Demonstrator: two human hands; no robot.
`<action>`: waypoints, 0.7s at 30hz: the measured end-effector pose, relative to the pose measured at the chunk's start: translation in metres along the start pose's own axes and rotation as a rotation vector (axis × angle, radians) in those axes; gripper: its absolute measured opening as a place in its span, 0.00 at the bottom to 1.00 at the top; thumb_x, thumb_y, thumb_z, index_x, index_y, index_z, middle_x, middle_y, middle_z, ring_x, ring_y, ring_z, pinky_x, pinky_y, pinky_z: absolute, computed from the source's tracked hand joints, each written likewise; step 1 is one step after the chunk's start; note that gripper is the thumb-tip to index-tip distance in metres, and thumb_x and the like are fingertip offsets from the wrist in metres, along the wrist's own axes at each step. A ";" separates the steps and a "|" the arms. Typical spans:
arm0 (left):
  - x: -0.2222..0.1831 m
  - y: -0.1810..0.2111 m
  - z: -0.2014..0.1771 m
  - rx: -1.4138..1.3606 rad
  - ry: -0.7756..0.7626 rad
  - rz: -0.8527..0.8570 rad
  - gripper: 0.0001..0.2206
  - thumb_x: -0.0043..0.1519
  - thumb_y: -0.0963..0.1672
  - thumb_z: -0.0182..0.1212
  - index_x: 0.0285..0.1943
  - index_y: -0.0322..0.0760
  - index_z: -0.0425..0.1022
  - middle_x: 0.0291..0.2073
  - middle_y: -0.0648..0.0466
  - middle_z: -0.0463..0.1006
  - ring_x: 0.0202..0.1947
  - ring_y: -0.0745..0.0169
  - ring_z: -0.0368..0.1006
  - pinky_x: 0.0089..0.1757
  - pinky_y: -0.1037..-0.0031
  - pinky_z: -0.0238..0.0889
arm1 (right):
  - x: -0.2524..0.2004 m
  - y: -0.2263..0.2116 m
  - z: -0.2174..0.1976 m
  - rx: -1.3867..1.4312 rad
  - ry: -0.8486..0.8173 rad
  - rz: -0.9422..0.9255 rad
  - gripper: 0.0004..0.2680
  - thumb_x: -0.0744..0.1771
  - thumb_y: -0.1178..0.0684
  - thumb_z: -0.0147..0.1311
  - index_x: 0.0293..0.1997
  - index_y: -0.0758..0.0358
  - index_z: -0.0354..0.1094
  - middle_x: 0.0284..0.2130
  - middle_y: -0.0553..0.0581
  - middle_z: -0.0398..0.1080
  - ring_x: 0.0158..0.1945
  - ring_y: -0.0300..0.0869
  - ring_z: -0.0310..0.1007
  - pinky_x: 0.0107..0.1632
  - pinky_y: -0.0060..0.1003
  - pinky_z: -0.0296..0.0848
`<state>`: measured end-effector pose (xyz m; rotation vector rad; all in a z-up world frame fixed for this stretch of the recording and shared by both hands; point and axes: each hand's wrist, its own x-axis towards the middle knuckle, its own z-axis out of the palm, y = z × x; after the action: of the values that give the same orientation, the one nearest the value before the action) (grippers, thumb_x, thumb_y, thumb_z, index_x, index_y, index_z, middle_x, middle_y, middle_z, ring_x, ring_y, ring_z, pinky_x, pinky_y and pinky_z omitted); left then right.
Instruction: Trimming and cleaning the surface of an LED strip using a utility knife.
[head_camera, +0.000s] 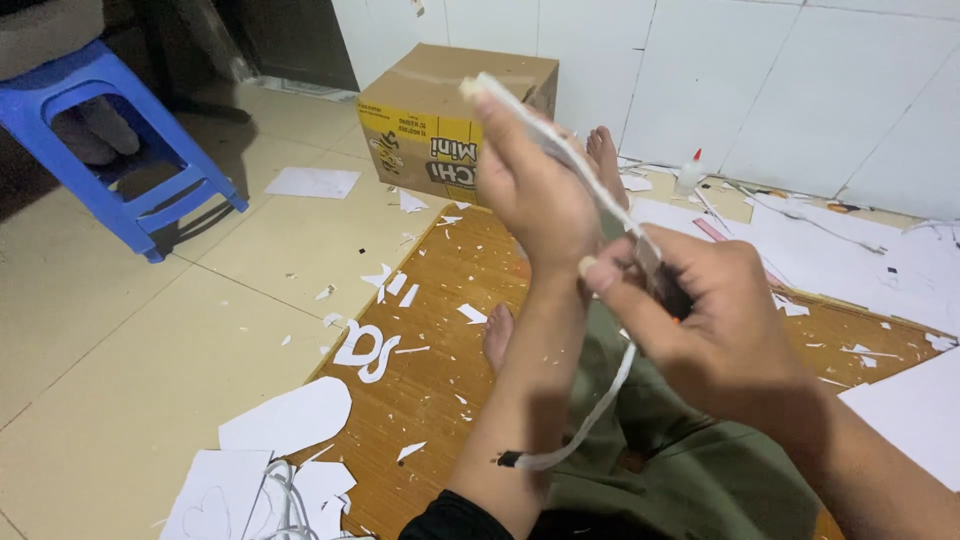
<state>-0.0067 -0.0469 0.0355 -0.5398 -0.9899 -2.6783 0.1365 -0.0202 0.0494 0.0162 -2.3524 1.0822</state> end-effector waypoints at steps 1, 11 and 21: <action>0.002 0.002 -0.002 0.001 -0.001 -0.002 0.21 0.73 0.53 0.35 0.34 0.40 0.66 0.17 0.63 0.65 0.11 0.75 0.60 0.14 0.80 0.58 | 0.001 0.003 -0.002 0.001 0.001 0.002 0.07 0.65 0.58 0.56 0.26 0.63 0.75 0.07 0.48 0.60 0.12 0.35 0.50 0.18 0.33 0.46; 0.012 0.042 -0.015 0.150 -0.720 -0.311 0.31 0.54 0.65 0.45 0.22 0.40 0.69 0.12 0.59 0.71 0.09 0.73 0.65 0.15 0.84 0.54 | -0.005 0.012 -0.030 -0.384 0.263 -0.240 0.05 0.66 0.62 0.63 0.30 0.74 0.74 0.08 0.52 0.63 0.09 0.36 0.50 0.16 0.30 0.45; -0.003 0.006 0.019 0.014 -0.825 -0.606 0.20 0.64 0.55 0.47 0.34 0.37 0.71 0.22 0.53 0.69 0.19 0.66 0.64 0.21 0.75 0.61 | -0.024 0.020 -0.018 -1.167 0.237 -0.375 0.24 0.63 0.45 0.65 0.56 0.81 0.73 0.11 0.48 0.67 0.08 0.37 0.55 0.15 0.33 0.49</action>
<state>0.0029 -0.0387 0.0512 -1.6571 -1.5699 -2.9639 0.1610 0.0009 0.0335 -0.0891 -2.2790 -0.5040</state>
